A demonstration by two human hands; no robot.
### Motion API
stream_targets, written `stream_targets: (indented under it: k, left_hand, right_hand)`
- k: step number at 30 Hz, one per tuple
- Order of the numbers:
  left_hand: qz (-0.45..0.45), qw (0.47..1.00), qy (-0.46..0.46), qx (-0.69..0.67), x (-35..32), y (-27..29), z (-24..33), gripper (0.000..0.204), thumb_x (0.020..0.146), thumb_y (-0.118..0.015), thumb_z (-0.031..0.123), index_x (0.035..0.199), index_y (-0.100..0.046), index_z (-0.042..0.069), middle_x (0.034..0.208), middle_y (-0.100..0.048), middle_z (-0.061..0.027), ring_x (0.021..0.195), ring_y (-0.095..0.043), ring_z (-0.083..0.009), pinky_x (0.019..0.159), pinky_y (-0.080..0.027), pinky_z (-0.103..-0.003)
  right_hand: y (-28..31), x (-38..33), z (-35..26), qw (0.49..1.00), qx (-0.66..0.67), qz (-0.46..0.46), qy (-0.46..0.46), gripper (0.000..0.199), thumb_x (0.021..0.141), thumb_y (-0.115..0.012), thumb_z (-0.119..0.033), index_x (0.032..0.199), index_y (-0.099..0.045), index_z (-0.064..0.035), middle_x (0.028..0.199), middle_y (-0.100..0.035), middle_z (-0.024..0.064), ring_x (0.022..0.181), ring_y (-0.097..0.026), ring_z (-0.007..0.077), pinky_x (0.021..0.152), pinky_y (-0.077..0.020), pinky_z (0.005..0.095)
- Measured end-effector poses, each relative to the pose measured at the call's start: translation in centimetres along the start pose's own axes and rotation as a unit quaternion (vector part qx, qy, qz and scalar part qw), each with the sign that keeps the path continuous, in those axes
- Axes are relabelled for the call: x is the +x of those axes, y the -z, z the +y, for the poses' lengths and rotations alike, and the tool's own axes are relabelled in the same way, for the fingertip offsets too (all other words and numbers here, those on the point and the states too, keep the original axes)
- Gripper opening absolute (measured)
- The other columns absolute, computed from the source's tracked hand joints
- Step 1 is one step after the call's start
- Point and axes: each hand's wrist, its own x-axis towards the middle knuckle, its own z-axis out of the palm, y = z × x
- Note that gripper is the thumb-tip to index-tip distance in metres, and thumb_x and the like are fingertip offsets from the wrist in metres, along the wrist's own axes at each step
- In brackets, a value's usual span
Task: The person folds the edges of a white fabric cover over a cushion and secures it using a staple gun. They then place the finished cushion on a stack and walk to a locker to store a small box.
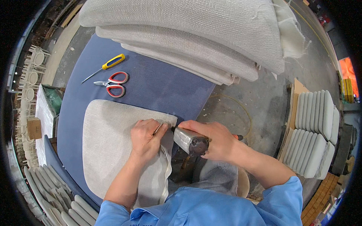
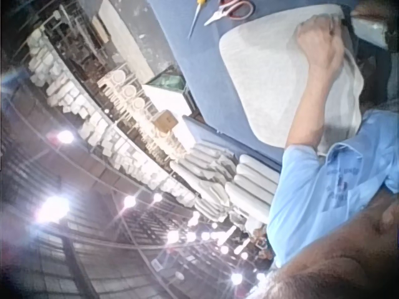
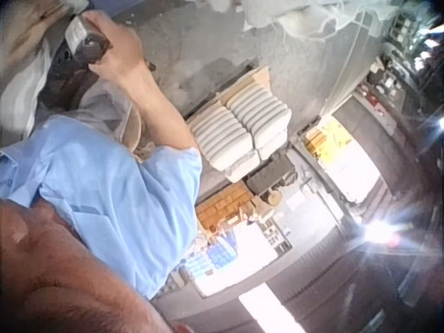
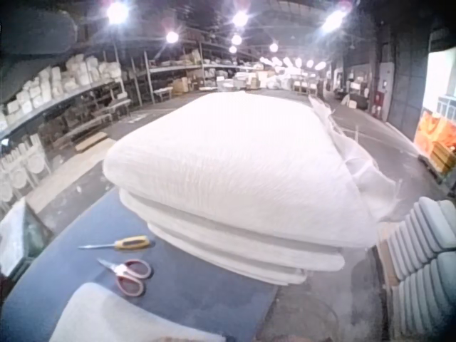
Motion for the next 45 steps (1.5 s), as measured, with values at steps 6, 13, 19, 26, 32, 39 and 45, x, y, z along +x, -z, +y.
stream_targets:
  k: [6,13,19,26,32,39,45]
  left_hand:
    - [0.021,1.0,-0.006,-0.02,0.3,-0.2,0.1,0.035,0.097,-0.071,0.02,0.068,-0.061,0.004,0.065,-0.061,-0.0125,0.064,-0.061,-0.0362,0.07,-0.046,-0.046]
    - [-0.02,0.998,0.018,0.059,-0.3,1.2,1.1,0.032,0.096,-0.072,0.026,0.075,-0.065,0.002,0.074,-0.065,-0.0143,0.074,-0.063,-0.0374,0.076,-0.046,-0.048]
    - [-0.015,0.983,0.024,0.182,-1.1,1.2,5.2,0.033,0.093,-0.076,0.03,0.083,-0.07,-0.001,0.083,-0.065,-0.0161,0.08,-0.062,-0.0398,0.08,-0.046,-0.048]
    - [-0.08,0.99,-0.011,0.112,0.0,1.8,2.6,0.029,0.094,-0.074,0.021,0.076,-0.066,0.001,0.077,-0.061,-0.0158,0.072,-0.061,-0.0377,0.068,-0.047,-0.047]
    - [-0.101,0.994,-0.035,0.035,0.7,2.2,0.1,0.029,0.096,-0.071,0.02,0.074,-0.062,0.004,0.071,-0.06,-0.0123,0.065,-0.063,-0.035,0.059,-0.048,-0.045]
    - [-0.087,0.996,-0.022,0.007,0.7,1.7,-0.8,0.032,0.098,-0.071,0.022,0.072,-0.062,0.004,0.069,-0.061,-0.0105,0.062,-0.063,-0.0317,0.057,-0.048,-0.042]
    - [-0.056,0.998,-0.024,-0.016,0.7,1.5,-1.3,0.032,0.096,-0.074,0.021,0.074,-0.063,0.0,0.067,-0.058,-0.0112,0.06,-0.058,-0.0283,0.057,-0.045,-0.041]
  right_hand:
    - [-0.4,-0.9,1.3,0.996,0.005,0.058,0.065,0.072,0.08,-0.08,-0.003,0.147,-0.057,-0.0152,0.125,-0.074,0.0137,0.11,-0.073,0.039,0.095,-0.0596,0.0455]
    - [-0.4,-5.5,1.8,0.983,0.115,0.134,0.058,0.071,0.08,-0.089,-0.001,0.145,-0.063,-0.0064,0.13,-0.075,0.0135,0.117,-0.074,0.0279,0.1,-0.0574,0.0385]
    - [-0.7,-6.1,3.1,0.98,0.137,0.133,0.063,0.068,0.081,-0.089,-0.005,0.144,-0.064,-0.0078,0.128,-0.075,0.0152,0.113,-0.075,0.0324,0.098,-0.0582,0.0404]
    - [-1.0,-4.3,3.8,0.98,0.13,0.113,0.1,0.067,0.082,-0.087,-0.006,0.145,-0.064,-0.0087,0.126,-0.076,0.0162,0.113,-0.075,0.0339,0.096,-0.0586,0.0417]
    - [-1.4,-2.8,3.8,0.976,0.154,0.101,0.115,0.068,0.082,-0.087,-0.005,0.145,-0.064,-0.0088,0.126,-0.076,0.0157,0.113,-0.076,0.0331,0.095,-0.0592,0.0407]
    - [-0.9,-1.4,3.0,0.986,0.123,0.074,0.086,0.07,0.08,-0.085,-0.001,0.146,-0.064,-0.0119,0.123,-0.077,0.0132,0.111,-0.076,0.0325,0.095,-0.0598,0.0405]
    - [-0.7,-0.7,2.6,0.991,0.099,0.057,0.068,0.071,0.079,-0.081,0.001,0.146,-0.063,-0.0123,0.123,-0.076,0.0133,0.113,-0.075,0.0332,0.096,-0.0594,0.0407]
